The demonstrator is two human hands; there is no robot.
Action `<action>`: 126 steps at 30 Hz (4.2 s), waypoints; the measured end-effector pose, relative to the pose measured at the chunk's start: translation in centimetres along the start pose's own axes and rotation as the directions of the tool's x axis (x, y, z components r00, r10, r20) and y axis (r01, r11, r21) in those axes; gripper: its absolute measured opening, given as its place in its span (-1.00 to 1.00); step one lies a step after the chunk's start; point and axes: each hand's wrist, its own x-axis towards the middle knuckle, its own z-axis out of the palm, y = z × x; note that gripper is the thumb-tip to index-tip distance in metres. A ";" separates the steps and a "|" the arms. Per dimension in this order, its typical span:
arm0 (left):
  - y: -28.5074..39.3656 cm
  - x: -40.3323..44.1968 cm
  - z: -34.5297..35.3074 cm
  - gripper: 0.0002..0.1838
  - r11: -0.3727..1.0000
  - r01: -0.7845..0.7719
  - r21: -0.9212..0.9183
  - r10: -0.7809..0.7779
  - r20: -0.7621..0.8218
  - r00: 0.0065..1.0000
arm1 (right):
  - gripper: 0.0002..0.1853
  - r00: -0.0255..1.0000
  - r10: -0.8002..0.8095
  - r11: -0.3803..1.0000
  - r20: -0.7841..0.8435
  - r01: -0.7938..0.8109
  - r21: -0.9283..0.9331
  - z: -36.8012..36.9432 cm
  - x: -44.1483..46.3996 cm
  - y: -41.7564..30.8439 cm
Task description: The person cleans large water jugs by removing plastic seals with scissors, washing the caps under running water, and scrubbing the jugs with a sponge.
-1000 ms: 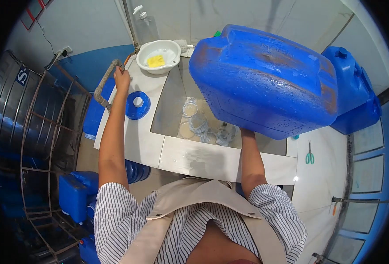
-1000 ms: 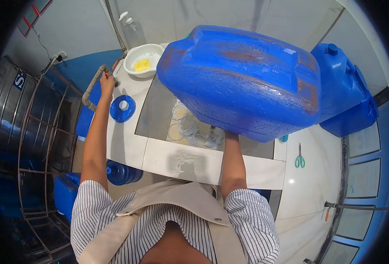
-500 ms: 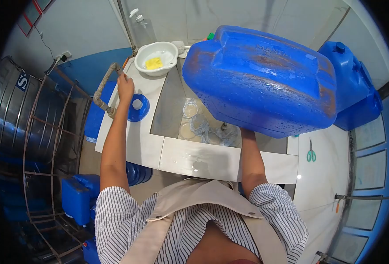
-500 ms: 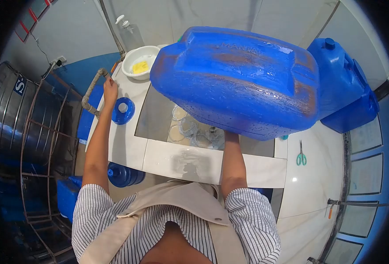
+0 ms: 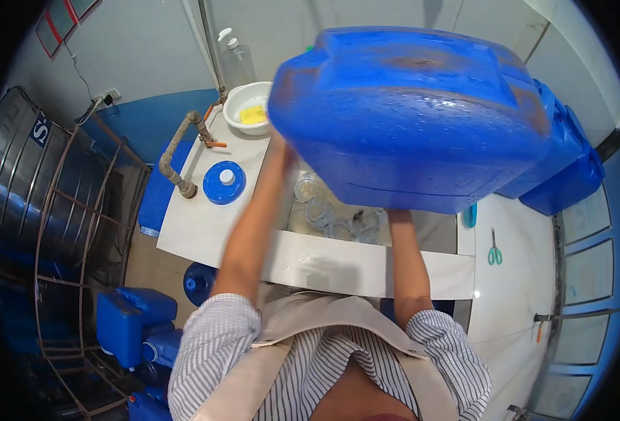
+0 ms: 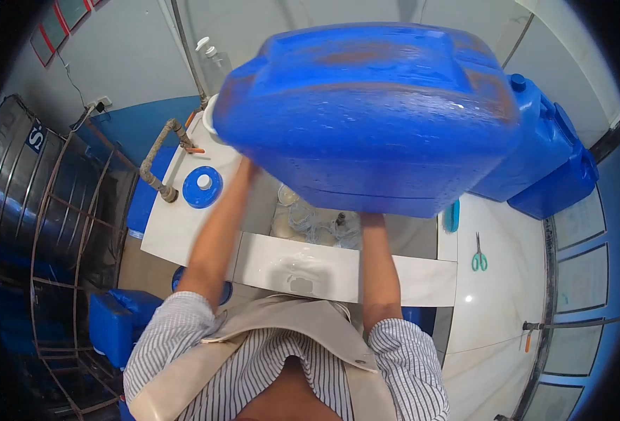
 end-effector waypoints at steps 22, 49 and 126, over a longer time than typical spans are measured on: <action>9.1 -4.0 -16.0 -0.55 0.092 -0.438 0.894 -0.237 0.447 0.863 | -0.49 0.845 -0.517 0.669 -0.134 0.302 -0.679 3.2 -4.2 -14.4; -6.5 -5.9 32.1 -0.79 0.504 0.764 0.403 -0.849 0.396 0.351 | -0.45 0.827 -0.556 -0.715 0.085 -0.424 -0.556 10.3 -5.9 -5.6; 1.9 -4.5 16.0 -0.29 0.202 0.977 -0.063 -0.598 0.782 0.174 | -0.85 0.808 0.123 0.334 -0.576 -0.581 -0.742 15.4 21.4 -12.6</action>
